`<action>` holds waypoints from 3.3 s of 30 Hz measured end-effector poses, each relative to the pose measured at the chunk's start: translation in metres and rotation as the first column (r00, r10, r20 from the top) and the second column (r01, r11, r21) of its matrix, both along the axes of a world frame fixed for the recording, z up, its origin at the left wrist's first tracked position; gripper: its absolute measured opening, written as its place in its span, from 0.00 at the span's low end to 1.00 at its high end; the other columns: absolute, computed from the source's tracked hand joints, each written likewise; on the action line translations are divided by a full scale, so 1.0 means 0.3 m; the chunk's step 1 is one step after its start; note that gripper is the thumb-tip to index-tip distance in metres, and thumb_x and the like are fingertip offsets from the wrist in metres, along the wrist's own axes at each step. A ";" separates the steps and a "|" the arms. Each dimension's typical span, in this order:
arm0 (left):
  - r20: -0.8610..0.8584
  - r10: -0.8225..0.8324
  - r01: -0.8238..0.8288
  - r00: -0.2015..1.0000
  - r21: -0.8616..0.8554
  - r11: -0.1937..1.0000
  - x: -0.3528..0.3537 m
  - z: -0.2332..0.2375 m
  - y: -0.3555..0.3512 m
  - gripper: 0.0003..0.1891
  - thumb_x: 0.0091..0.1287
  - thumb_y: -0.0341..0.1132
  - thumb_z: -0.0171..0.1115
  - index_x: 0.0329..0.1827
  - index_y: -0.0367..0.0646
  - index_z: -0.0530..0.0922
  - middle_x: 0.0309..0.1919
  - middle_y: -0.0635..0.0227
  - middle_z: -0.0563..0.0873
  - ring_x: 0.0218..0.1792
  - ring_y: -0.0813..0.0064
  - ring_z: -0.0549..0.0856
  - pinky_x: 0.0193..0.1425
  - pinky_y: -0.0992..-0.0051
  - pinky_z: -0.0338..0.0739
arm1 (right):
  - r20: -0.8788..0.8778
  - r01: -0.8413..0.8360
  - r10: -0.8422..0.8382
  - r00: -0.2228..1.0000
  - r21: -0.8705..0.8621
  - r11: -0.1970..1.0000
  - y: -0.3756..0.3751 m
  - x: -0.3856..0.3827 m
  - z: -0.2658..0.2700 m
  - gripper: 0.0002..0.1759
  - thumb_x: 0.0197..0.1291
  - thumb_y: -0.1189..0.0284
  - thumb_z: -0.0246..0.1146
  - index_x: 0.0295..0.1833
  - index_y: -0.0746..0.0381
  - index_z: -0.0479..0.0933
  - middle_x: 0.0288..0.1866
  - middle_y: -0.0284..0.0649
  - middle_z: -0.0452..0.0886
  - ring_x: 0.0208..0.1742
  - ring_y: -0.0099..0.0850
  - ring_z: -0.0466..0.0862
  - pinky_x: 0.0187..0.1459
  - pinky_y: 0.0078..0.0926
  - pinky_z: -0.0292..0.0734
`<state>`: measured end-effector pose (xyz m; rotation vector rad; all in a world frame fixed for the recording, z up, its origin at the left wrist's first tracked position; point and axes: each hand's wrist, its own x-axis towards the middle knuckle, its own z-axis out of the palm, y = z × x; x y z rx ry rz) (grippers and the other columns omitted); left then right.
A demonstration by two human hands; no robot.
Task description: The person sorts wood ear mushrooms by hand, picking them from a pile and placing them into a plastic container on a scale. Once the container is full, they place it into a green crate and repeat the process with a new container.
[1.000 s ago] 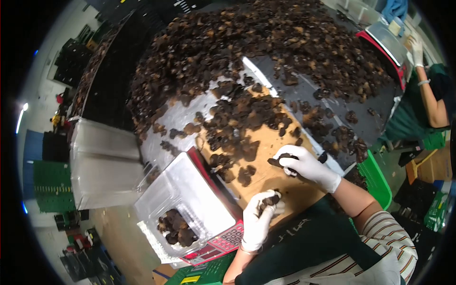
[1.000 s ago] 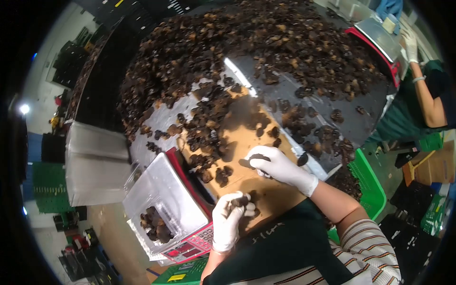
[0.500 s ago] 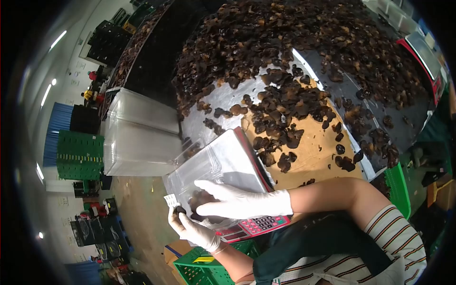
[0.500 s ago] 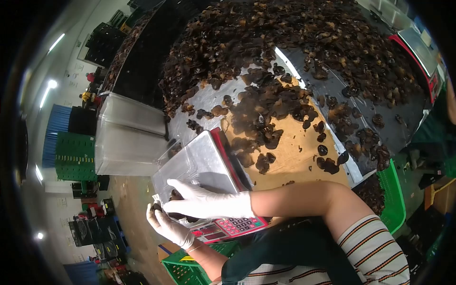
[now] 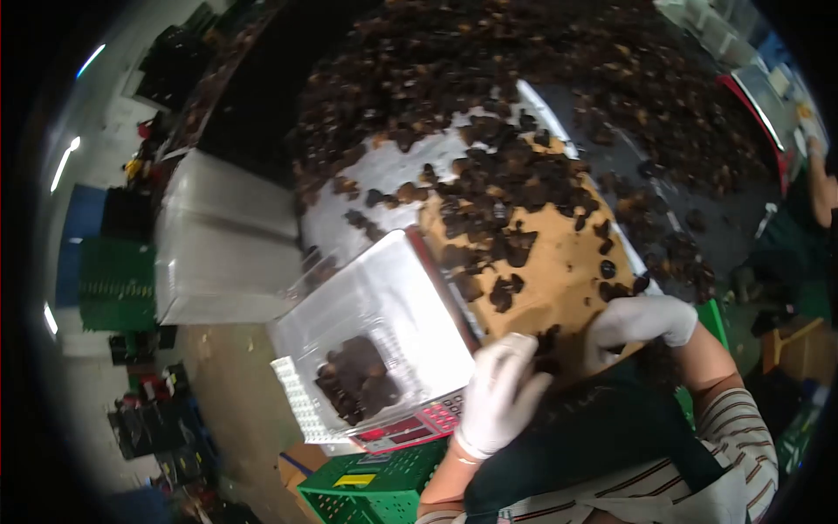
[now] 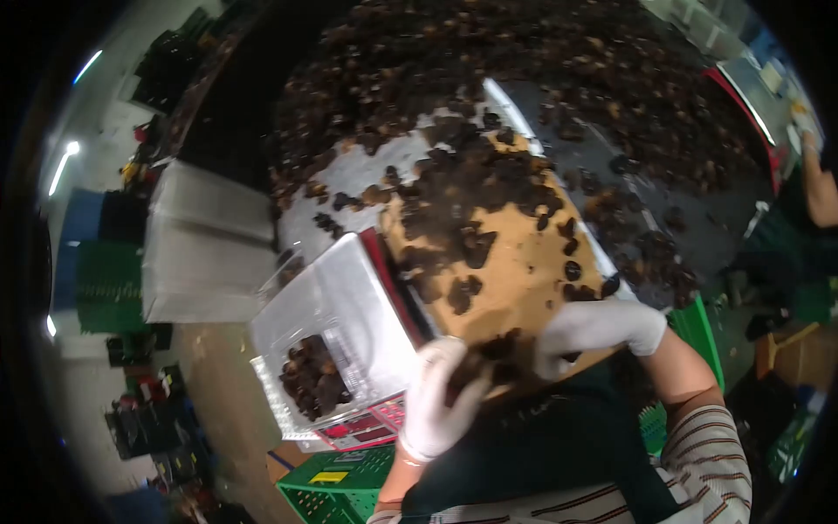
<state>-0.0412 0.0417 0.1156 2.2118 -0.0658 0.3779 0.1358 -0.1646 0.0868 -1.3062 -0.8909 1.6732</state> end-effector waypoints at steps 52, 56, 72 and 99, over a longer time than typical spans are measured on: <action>-0.246 0.116 -0.025 0.962 0.345 0.938 0.152 -0.242 -0.139 0.42 0.55 0.37 0.69 0.72 0.35 0.60 0.68 0.30 0.57 0.68 0.32 0.60 0.72 0.49 0.56 | 0.860 -0.026 -0.470 0.197 0.484 0.874 0.011 -0.049 -0.188 0.10 0.54 0.65 0.65 0.39 0.56 0.81 0.57 0.35 0.77 0.70 0.43 0.67 0.69 0.53 0.59; -0.317 0.031 0.106 0.948 0.405 0.908 0.121 -0.258 -0.156 0.26 0.57 0.35 0.66 0.61 0.46 0.75 0.68 0.38 0.63 0.66 0.36 0.64 0.69 0.50 0.60 | 0.817 0.134 -0.526 0.236 0.509 0.850 -0.155 -0.116 -0.168 0.05 0.52 0.69 0.67 0.36 0.53 0.81 0.48 0.27 0.81 0.69 0.40 0.69 0.70 0.53 0.57; -0.158 0.048 0.008 0.986 0.333 0.943 0.190 -0.183 -0.129 0.20 0.55 0.26 0.65 0.52 0.37 0.74 0.48 0.51 0.77 0.48 0.52 0.78 0.53 0.62 0.74 | 0.730 0.441 -0.670 -0.134 0.650 0.619 0.062 0.078 -0.167 0.10 0.57 0.75 0.61 0.45 0.62 0.78 0.43 0.43 0.80 0.46 0.41 0.80 0.48 0.34 0.75; -0.418 -0.254 -0.365 0.872 -0.902 0.229 0.167 -0.201 -0.134 0.23 0.68 0.24 0.57 0.66 0.38 0.66 0.44 0.67 0.81 0.42 0.80 0.82 0.48 0.76 0.82 | 0.522 0.559 -0.570 0.634 0.200 0.805 -0.177 0.055 -0.005 0.15 0.59 0.69 0.64 0.50 0.64 0.79 0.32 0.34 0.83 0.32 0.22 0.79 0.36 0.20 0.75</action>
